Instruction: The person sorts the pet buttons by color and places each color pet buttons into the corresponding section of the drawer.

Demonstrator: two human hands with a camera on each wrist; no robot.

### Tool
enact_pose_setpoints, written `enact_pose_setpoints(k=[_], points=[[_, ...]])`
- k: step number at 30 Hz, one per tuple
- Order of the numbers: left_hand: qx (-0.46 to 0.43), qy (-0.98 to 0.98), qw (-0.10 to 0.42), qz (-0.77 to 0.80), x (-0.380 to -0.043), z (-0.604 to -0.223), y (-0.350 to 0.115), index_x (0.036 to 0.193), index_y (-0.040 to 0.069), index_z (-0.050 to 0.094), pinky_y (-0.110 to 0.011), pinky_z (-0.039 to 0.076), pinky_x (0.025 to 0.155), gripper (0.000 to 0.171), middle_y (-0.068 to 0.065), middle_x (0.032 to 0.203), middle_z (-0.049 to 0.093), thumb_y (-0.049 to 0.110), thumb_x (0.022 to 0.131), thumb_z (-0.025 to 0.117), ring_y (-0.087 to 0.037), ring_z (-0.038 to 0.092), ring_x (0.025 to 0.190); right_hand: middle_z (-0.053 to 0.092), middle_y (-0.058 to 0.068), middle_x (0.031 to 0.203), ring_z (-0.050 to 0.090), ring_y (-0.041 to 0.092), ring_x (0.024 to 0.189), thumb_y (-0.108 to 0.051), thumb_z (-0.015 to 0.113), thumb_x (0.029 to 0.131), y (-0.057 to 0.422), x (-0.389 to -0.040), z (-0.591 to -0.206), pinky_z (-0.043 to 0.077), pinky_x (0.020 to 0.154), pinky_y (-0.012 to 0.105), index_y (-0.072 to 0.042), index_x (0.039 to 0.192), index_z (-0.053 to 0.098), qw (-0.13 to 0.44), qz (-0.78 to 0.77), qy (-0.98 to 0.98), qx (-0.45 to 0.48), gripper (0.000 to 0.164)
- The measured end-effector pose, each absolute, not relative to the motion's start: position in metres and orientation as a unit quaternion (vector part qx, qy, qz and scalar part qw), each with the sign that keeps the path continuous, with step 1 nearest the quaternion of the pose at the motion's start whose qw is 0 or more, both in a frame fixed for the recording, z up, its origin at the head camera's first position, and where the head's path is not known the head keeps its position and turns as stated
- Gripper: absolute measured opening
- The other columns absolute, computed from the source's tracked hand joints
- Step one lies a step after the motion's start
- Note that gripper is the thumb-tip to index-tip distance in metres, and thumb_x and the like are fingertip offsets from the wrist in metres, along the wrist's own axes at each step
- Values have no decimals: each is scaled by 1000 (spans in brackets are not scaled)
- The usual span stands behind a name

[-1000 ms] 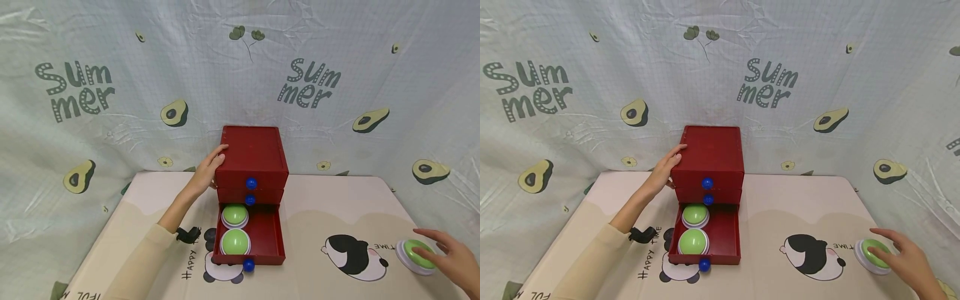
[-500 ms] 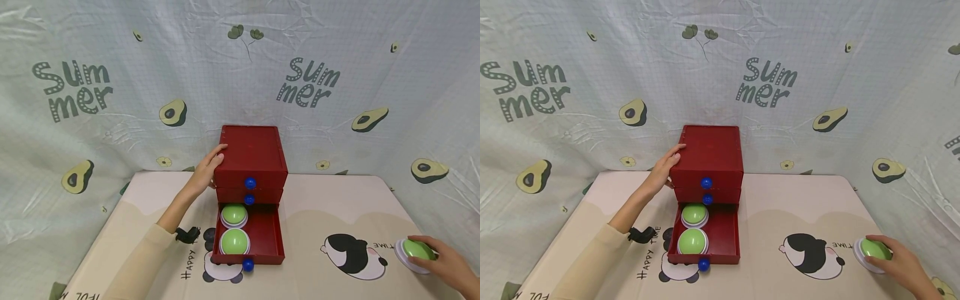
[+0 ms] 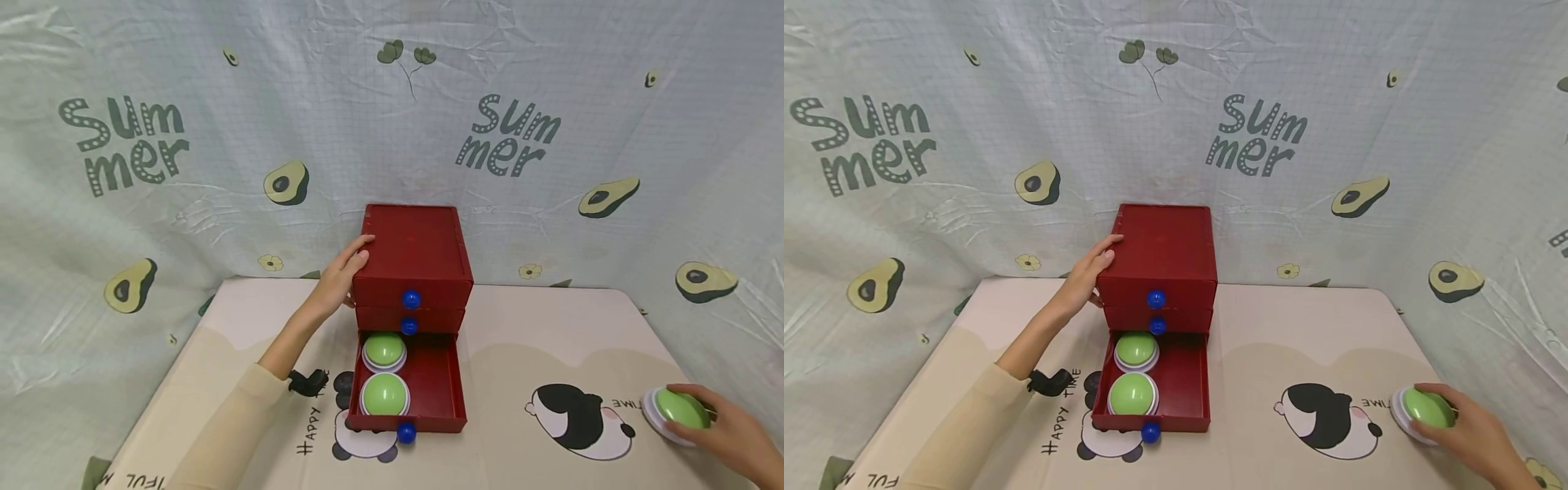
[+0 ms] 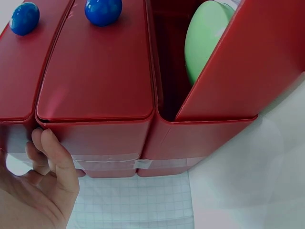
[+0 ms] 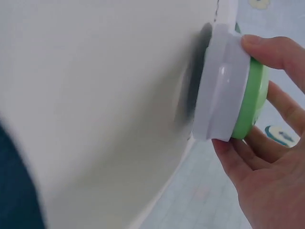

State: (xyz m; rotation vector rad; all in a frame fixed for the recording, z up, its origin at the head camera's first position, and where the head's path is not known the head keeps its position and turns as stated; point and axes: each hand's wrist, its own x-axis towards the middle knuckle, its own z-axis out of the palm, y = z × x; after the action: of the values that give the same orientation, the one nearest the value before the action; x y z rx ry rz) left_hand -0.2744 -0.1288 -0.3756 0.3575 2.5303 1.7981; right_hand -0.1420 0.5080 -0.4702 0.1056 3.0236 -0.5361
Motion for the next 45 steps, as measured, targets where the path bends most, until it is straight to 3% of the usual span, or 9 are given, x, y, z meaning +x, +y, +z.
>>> enact_pose_setpoints(k=[3,6,9,12,14,16,21,34,45], points=[[114,810,6,576,-274,-375,-130,155,47,38,-43,60,56,48,-19,135,57,52,107,40,-32,66,81,62,38,124,63,15,93,-40,91,75,500,-147,-466,47,73,33,2,128,64,-16,-179,984,5,72],[114,808,4,578,-274,-376,-131,155,46,39,-41,59,54,48,-20,134,57,52,107,40,-32,66,81,69,28,119,45,-18,88,-37,94,72,489,-154,-460,42,66,20,-4,123,69,-56,-188,980,-32,65],[117,808,5,577,-274,-376,-130,155,45,38,-40,60,54,49,-20,136,56,52,107,40,-33,66,82,71,18,116,35,-26,89,-35,96,69,475,-159,-455,43,66,16,-10,120,71,-70,-200,975,-59,62],[116,808,6,577,-274,-376,-129,155,47,38,-39,60,55,48,-18,137,56,53,107,40,-33,66,85,68,-14,116,38,-26,92,-31,97,67,458,-163,-452,44,69,10,-14,119,71,-85,-221,968,-89,61],[118,807,8,578,-274,-377,-128,155,48,38,-40,60,56,48,-18,137,56,54,107,39,-33,66,86,65,-21,114,40,-25,95,-26,98,65,445,-165,-450,42,72,5,-14,118,72,-99,-234,960,-114,60],[117,807,8,579,-274,-376,-128,154,48,38,-41,60,56,48,-18,135,57,54,107,39,-33,66,84,65,-21,115,41,-25,98,-23,99,64,431,-169,-446,40,76,1,-15,118,72,-106,-244,954,-135,61],[116,807,5,580,-274,-375,-128,154,48,39,-48,60,57,48,-19,133,58,54,107,40,-31,66,79,71,10,122,43,-21,102,-23,98,65,394,-178,-430,48,81,9,-17,121,71,-93,-239,951,-172,62],[113,811,8,574,-275,-375,-128,157,44,37,-39,60,55,50,-21,137,56,52,107,40,-32,66,77,70,-3,123,60,5,113,-15,96,69,322,-205,-396,50,93,13,-22,124,69,-82,-267,901,-332,62],[111,812,12,572,-274,-374,-126,157,44,37,-40,60,56,50,-22,139,55,52,107,39,-30,66,81,67,-8,128,60,15,116,-21,92,75,265,-214,-390,58,92,29,-27,126,68,12,-302,877,-374,57]])
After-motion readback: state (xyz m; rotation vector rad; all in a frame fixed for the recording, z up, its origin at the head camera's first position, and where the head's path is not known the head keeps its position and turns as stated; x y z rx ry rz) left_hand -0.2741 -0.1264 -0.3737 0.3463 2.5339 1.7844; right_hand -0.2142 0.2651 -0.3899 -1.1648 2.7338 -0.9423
